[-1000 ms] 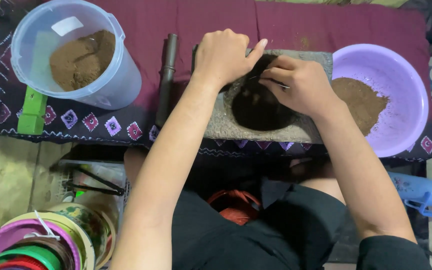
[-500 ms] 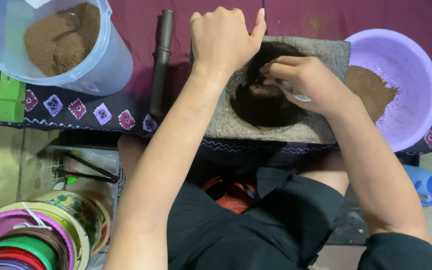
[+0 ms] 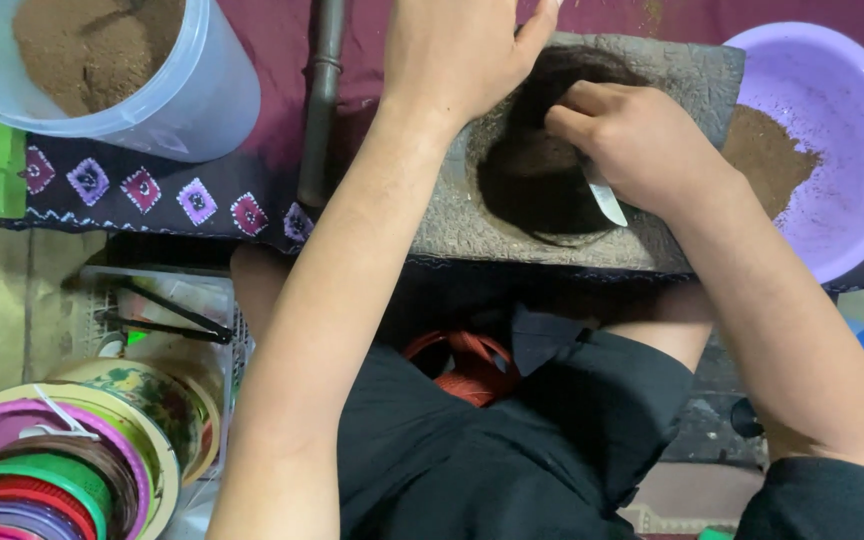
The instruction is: A person uses a metal spoon to scoop brown powder from a plastic bowl into a stone mortar at a steady pace.
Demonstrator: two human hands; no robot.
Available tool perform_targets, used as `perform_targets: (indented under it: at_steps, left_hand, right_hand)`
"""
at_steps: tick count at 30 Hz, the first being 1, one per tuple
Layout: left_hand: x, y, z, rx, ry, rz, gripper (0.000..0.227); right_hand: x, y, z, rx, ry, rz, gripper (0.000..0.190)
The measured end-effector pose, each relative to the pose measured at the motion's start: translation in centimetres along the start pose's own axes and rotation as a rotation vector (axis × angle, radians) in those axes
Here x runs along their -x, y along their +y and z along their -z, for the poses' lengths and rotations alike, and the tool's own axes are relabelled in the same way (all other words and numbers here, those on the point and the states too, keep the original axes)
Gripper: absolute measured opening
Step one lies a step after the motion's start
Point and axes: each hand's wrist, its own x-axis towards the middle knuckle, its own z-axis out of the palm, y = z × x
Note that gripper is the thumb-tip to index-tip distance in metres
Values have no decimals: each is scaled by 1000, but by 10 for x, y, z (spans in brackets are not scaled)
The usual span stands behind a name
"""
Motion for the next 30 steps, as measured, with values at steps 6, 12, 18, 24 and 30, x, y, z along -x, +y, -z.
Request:
perform_targets:
  at_steps: [6, 12, 18, 24, 30]
  left_hand:
    - [2, 1, -1, 68, 17, 42, 40]
    - [1, 4, 4, 75, -4, 54, 38]
    - [-1, 4, 4, 58, -20, 51, 41]
    - [-2, 2, -2, -7, -93, 36, 51]
    - [0, 5, 2, -117, -177, 54, 68]
  right_hand:
    - [2, -1, 1, 117, -64, -5, 34]
    - [5, -1, 0, 134, -118, -35, 49]
    - [7, 3, 0, 74, -95, -53, 44]
    - [1, 0, 3, 100, -127, -43, 40]
    - [6, 1, 2, 48, -159, -41, 52]
